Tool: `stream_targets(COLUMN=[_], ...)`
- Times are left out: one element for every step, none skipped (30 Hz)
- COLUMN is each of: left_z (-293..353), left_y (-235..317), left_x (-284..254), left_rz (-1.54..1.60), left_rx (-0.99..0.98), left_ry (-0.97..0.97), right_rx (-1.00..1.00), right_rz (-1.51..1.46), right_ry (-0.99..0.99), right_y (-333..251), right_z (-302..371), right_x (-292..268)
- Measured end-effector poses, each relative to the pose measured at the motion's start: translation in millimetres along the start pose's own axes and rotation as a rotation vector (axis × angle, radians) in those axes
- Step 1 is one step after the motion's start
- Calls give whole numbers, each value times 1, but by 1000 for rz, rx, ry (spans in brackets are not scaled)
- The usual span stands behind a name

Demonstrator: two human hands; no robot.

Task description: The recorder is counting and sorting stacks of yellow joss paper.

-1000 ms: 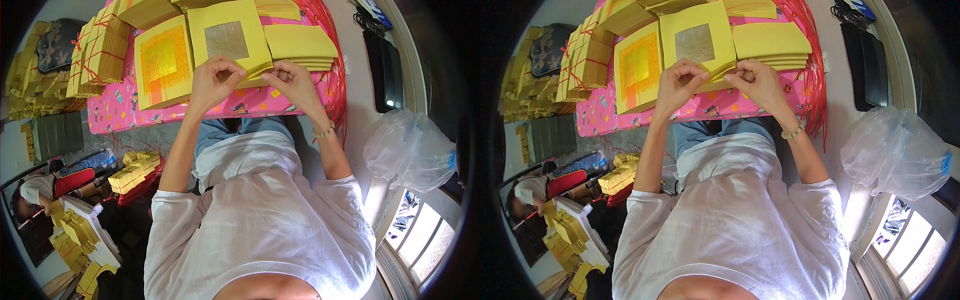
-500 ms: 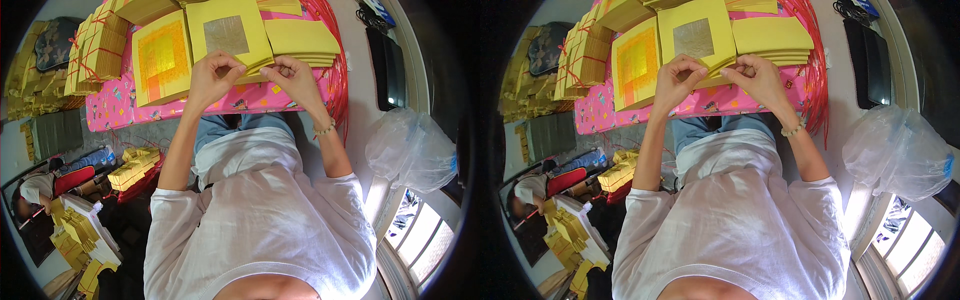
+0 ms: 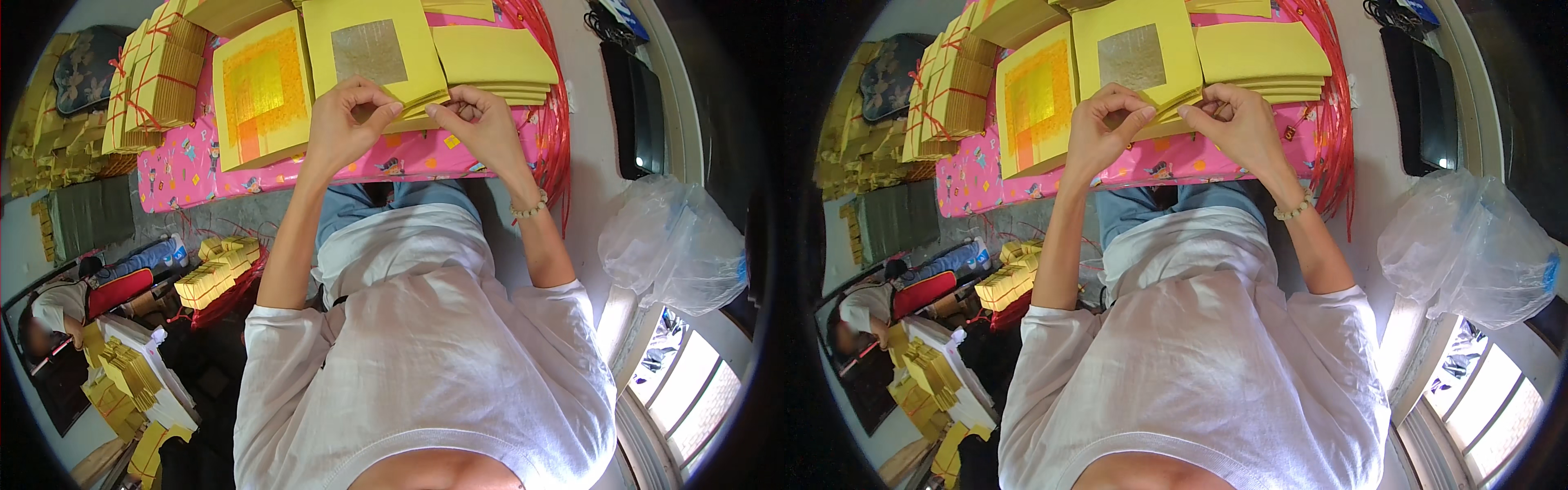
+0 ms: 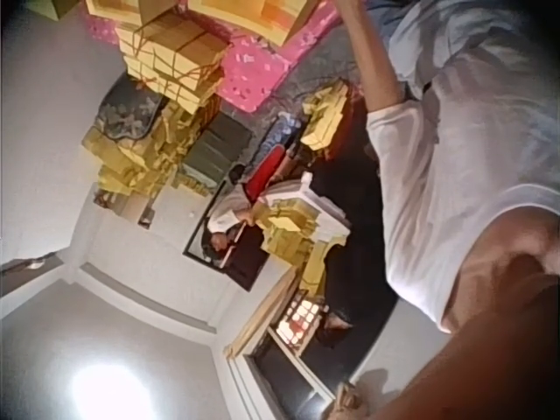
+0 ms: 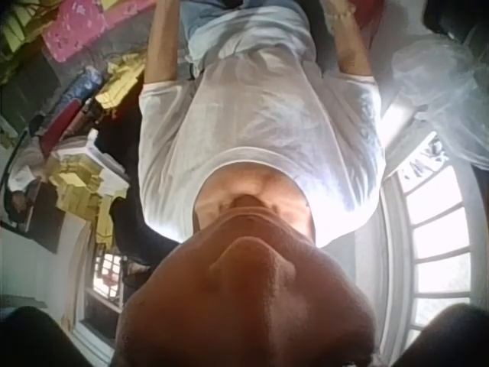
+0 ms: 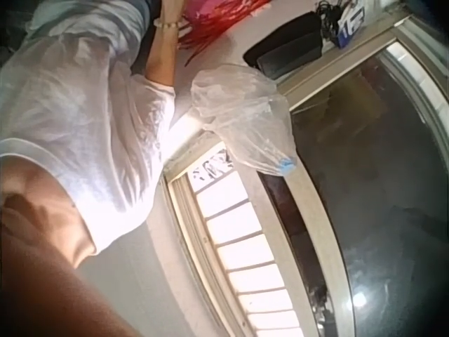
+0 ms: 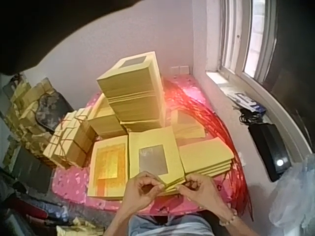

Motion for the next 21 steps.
stream_targets(left_z=[0, 0, 0, 0, 0, 0, 0, 0, 0, 0, 0, 0, 0, 0, -1, -1, -1, -1, -1, -1, 0], left_y=[0, 0, -1, -2, -2, -3, -3, -3, -3, -3, -2, 1, 1, 1, 0, -1, -1, -2, -3, -3, -3], left_x=[0, 0, 0, 0, 0, 0, 0, 0, 0, 0, 0, 0, 1, 1, 0, 0, 0, 0, 0, 0, 0], left_rz=[1, 1, 3, 5, 6, 8, 11, 11, 10, 10, 12, 6, 1, 0, 4, 9, 9, 9, 10, 10, 15], left_rx=[4, 3, -6, -15, -15, -8, -1, -1, 1, 2, 3, -22, -46, -46, -25, -4, -4, -4, -4, -4, -3], left_ry=[2, 2, 0, -3, -2, -2, -2, -1, 1, 4, 2, 1, 0, 2, 2, 3, 4, 2, 1, 0, -1], right_rx=[-1, -2, -2, -4, -7, -6, 0, 5, 5, 15, 26, 27, 23, 17, 16, 24, 33, 32, 22, 12, 13], right_rz=[3, 6, 6, -12, -29, -29, -39, -49, -48, -60, -70, -69, -62, -57, -57, -47, -37, -36, -56, -75, -75], right_ry=[-6, -11, -11, -9, -8, -9, -14, -19, -20, -24, -26, -25, -15, -7, -8, -9, -10, -10, -22, -33, -32], right_y=[-1, -2, -1, 0, 1, 1, 1, 1, 0, -1, -1, 0, 3, 5, 6, 6, 7, 5, 1, -1, 0], right_z=[0, 1, 1, 0, 0, 0, 0, 0, 0, 0, 0, 0, -1, -2, -3, -3, -3, -3, -2, -1, -1], right_x=[0, -1, 0, 0, 1, 1, 1, 1, 1, 1, 0, 0, 1, 2, 2, 2, 2, 2, 1, 1, 1])
Point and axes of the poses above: each hand's wrist, its own z-axis away from the middle knuckle, its own x-axis out of the palm, y = z × x, the point moved 2 cm from there along -z, towards the middle knuckle, and after that the axes turned 11 degrees about z, right-handed, at the moved point
